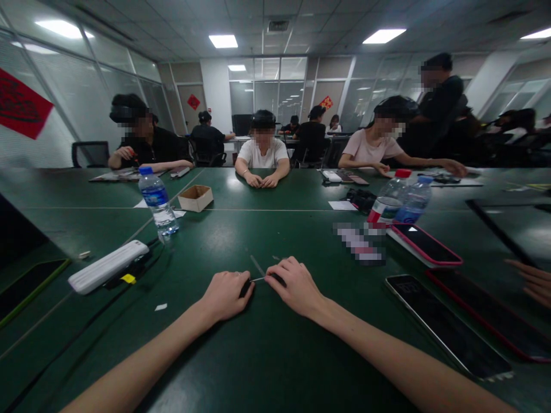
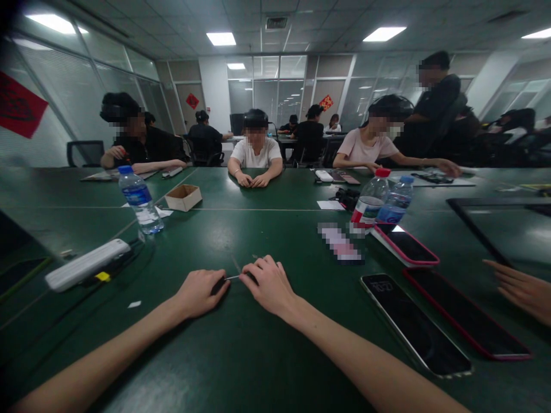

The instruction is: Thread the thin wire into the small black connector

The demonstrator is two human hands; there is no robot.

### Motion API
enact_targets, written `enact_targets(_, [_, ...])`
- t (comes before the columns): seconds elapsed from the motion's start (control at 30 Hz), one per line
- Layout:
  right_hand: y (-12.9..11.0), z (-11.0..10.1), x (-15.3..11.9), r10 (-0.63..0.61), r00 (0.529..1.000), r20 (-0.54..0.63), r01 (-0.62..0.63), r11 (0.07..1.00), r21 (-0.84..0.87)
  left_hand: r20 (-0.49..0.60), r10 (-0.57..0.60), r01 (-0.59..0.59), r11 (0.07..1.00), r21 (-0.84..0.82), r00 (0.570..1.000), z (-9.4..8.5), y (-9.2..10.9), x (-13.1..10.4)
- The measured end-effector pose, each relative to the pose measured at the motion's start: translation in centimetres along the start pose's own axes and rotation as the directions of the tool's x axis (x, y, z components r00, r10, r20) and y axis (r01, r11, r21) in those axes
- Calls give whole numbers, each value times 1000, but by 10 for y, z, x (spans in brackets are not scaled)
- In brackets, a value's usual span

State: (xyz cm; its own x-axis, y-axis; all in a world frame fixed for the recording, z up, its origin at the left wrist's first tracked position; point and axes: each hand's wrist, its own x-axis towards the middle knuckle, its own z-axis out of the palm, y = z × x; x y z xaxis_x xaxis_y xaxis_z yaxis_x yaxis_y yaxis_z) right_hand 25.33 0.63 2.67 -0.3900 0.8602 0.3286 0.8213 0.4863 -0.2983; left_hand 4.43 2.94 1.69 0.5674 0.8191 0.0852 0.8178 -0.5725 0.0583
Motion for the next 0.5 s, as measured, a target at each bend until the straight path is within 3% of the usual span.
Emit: enact_targets(0.5, [0, -7, -2, -77, 997, 7, 77, 997, -17, -11, 43, -42, 999, 17, 999, 1, -1, -3])
